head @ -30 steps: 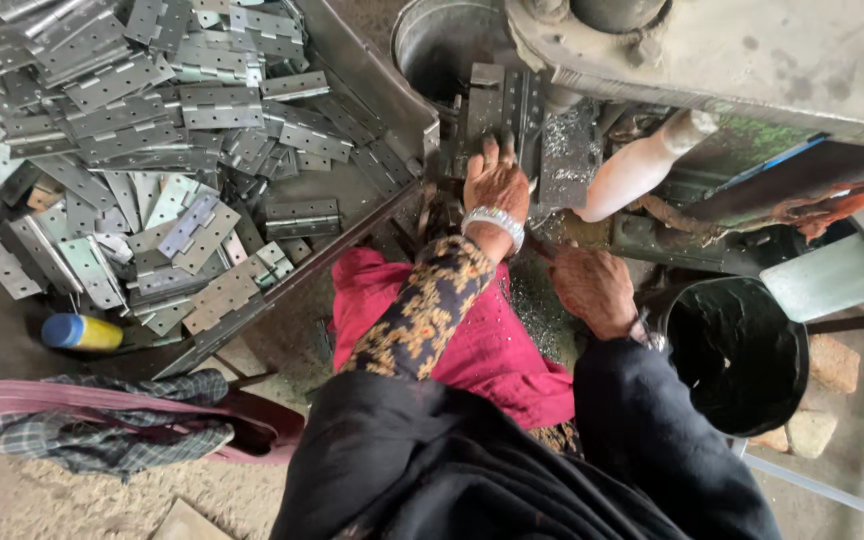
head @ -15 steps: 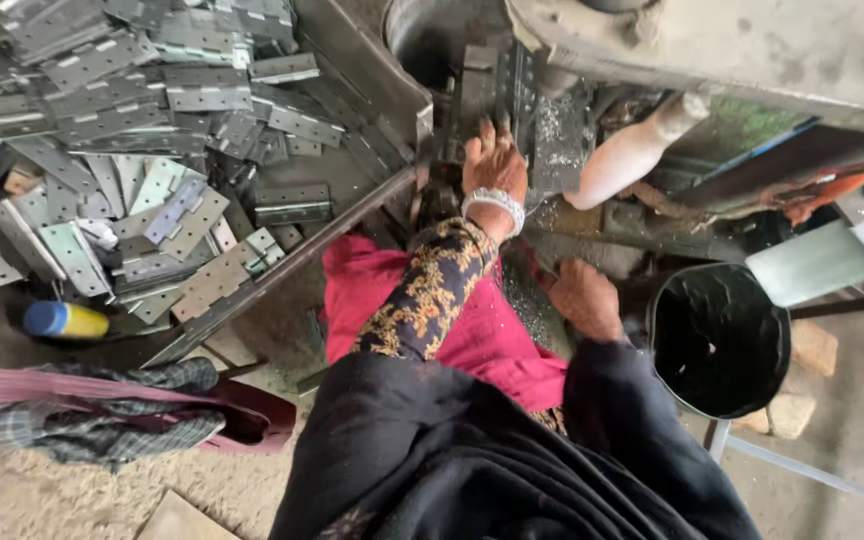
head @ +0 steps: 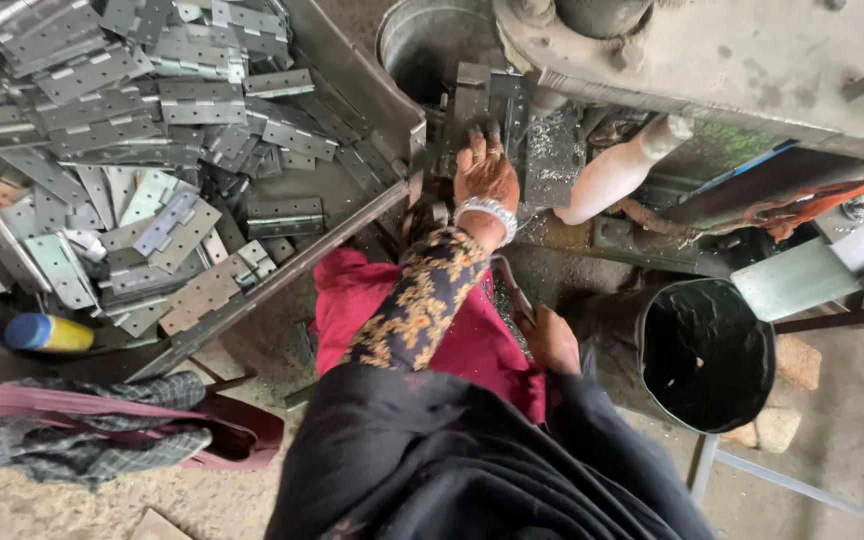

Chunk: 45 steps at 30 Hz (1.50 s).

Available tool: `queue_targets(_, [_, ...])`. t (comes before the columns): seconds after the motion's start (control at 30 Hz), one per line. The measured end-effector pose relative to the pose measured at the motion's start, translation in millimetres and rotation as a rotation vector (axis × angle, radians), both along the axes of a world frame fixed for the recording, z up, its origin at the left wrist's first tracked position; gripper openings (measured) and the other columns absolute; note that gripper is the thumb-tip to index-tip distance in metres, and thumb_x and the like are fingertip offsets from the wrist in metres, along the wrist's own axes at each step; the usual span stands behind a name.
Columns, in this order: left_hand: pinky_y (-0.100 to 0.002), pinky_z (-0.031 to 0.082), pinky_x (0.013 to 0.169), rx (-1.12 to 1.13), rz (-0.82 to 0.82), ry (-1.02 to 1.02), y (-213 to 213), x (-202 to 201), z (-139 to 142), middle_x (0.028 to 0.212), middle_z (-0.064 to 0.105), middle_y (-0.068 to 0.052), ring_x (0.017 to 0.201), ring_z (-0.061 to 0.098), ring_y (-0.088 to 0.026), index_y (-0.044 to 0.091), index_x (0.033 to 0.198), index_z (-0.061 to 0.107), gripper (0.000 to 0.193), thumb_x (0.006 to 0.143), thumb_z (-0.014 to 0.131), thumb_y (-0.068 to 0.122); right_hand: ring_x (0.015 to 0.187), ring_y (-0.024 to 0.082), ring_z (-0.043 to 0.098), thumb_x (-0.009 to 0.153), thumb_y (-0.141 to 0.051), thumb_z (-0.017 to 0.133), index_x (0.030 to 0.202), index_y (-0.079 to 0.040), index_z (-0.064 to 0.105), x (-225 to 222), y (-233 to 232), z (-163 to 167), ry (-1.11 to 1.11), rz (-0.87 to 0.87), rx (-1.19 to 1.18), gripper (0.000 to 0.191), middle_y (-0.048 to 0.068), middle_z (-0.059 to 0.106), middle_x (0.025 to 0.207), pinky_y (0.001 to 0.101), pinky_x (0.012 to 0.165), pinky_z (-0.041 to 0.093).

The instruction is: The person repeatedly picks up metal hinge-like parts from a bin and places them into a press machine. They operate the machine to process each part and then return the finished pieces to the bin. The task is performed continuously in a repetitive cycle.

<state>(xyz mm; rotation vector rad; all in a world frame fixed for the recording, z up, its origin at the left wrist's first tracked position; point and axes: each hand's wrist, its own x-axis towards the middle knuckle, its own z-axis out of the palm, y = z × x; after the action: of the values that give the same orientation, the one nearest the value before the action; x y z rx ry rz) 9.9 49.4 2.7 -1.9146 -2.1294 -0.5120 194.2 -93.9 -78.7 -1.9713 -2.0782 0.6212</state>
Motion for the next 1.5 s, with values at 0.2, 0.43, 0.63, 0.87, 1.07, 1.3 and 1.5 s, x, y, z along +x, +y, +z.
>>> queue_targets(0.2, [-0.047,0.025,0.112,-0.269,-0.067,-0.035,1.8,-2.4,1.3,0.159,0.036,-0.002,0.151,0.022,-0.030,0.008,0.145,0.052,0.049,0.098,0.042,0.020,0.084,0.045,0.070,0.100,-0.053,0.054,0.091,-0.005,0.067,5.7,-2.5,-11.3,-0.151,0.102,0.039,0.051,0.026,0.070,0.086,0.0535,0.070,0.054])
queue_targets(0.43, [-0.047,0.028,0.114,-0.341,-0.083,0.042,16.3,-5.4,21.1,0.163,0.039,-0.008,0.152,0.026,-0.031,0.009,0.139,0.061,0.043,0.102,0.046,0.024,0.089,0.049,0.066,0.094,-0.052,0.064,0.093,-0.005,0.066,-3.3,-10.1,-7.3,-0.014,-0.026,-0.006,0.047,0.027,0.071,0.089,0.0583,0.073,0.050])
queue_targets(0.63, [-0.049,0.032,0.108,-0.170,-0.161,0.031,-10.4,-12.2,-3.1,0.158,0.044,-0.011,0.147,0.033,-0.033,0.007,0.135,0.063,0.044,0.099,0.050,0.029,0.097,0.047,0.066,0.086,-0.039,0.069,0.122,-0.007,0.056,-13.8,-13.8,33.5,0.051,-0.020,0.127,0.050,0.023,0.069,0.103,0.0557,0.079,0.051])
queue_targets(0.87, [-0.048,0.036,0.111,0.193,-0.446,0.014,-84.2,-45.6,-35.2,0.138,0.065,-0.004,0.134,0.053,-0.025,0.013,0.124,0.067,0.026,0.102,0.058,0.021,0.112,0.043,0.063,0.095,-0.032,0.072,0.131,-0.005,0.058,-17.1,8.3,77.1,0.223,0.020,0.542,0.047,0.020,0.066,0.123,0.0510,0.088,0.052])
queue_targets(1.07, [-0.044,0.037,0.102,0.259,-0.230,0.059,-27.5,15.2,11.3,0.124,0.069,-0.008,0.119,0.055,-0.024,0.014,0.100,0.074,0.016,0.091,0.067,0.025,0.109,0.043,0.065,0.091,-0.043,0.071,0.138,-0.008,0.054,-19.9,4.0,90.5,0.240,-0.068,0.419,0.060,0.021,0.069,0.121,0.0517,0.086,0.051])
queue_targets(1.3, [-0.045,0.036,0.099,-0.002,-0.177,-0.280,-52.8,4.5,-6.2,0.155,0.052,-0.013,0.129,0.048,-0.030,0.009,0.080,0.079,0.030,0.094,0.060,0.027,0.103,0.037,0.074,0.089,-0.067,0.054,0.139,-0.021,0.053,-25.4,8.2,98.1,0.040,-0.088,-0.156,0.067,0.021,0.079,0.099,0.0498,0.093,0.052])
queue_targets(1.5, [-0.046,0.032,0.110,-0.014,-0.205,-0.058,-60.9,-11.6,-19.8,0.151,0.054,-0.011,0.141,0.042,-0.030,0.007,0.100,0.080,0.029,0.091,0.061,0.027,0.103,0.045,0.067,0.093,-0.069,0.056,0.143,-0.010,0.044,-15.7,34.9,76.3,-0.144,0.151,0.064,0.078,0.027,0.070,0.111,0.0555,0.085,0.051])
